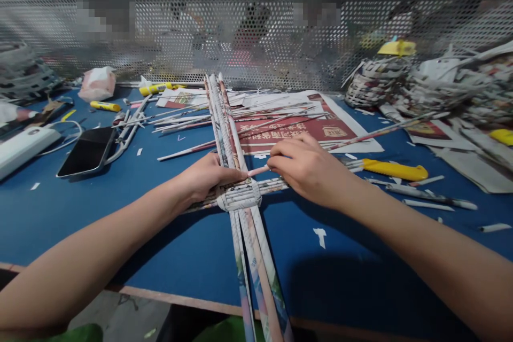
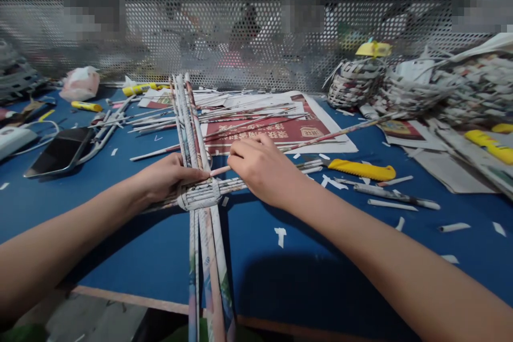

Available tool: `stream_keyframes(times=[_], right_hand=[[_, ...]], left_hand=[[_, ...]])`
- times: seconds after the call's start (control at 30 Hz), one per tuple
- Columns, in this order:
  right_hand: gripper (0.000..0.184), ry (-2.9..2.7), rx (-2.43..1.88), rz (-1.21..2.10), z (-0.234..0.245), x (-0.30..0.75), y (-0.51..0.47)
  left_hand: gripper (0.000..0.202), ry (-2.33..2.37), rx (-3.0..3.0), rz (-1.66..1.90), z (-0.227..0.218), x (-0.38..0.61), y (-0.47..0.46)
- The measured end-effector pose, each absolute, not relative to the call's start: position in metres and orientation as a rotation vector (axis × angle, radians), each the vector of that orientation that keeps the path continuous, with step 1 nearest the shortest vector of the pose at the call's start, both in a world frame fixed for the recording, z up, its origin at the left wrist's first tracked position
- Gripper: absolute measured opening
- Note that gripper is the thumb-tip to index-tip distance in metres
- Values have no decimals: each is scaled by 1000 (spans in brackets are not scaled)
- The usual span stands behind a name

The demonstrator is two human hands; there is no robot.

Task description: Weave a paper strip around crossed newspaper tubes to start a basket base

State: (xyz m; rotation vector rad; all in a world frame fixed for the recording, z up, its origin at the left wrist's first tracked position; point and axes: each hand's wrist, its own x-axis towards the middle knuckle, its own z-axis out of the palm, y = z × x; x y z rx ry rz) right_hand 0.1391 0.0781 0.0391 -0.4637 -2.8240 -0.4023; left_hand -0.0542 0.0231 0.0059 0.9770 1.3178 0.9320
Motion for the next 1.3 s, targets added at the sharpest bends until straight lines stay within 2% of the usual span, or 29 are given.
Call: stream_keyframes(times=[0.13,0.33,0.57,0.9,1.13,1.3], right_hand=[[32,-2842,-320,-559,41,138,77],[26,-2789,-409,-584,41,137,78],[19,-2785,-496,-412,43,139,77],[20,-2819,-770,101,54,141,79],[19,-2775,-837,24,47,133,69],[14,-2755,-762,129,39,128,64]], left_hand=[[18,1301,949,900,3,-54,23],[19,1297,941,888,2,-53,22],[20,1268,951,980,3,-55,24],[21,1250,934,999,7,-53,22],[17,1250,883,997,7,-51,21],[15,1199,815,973,10,-42,16]])
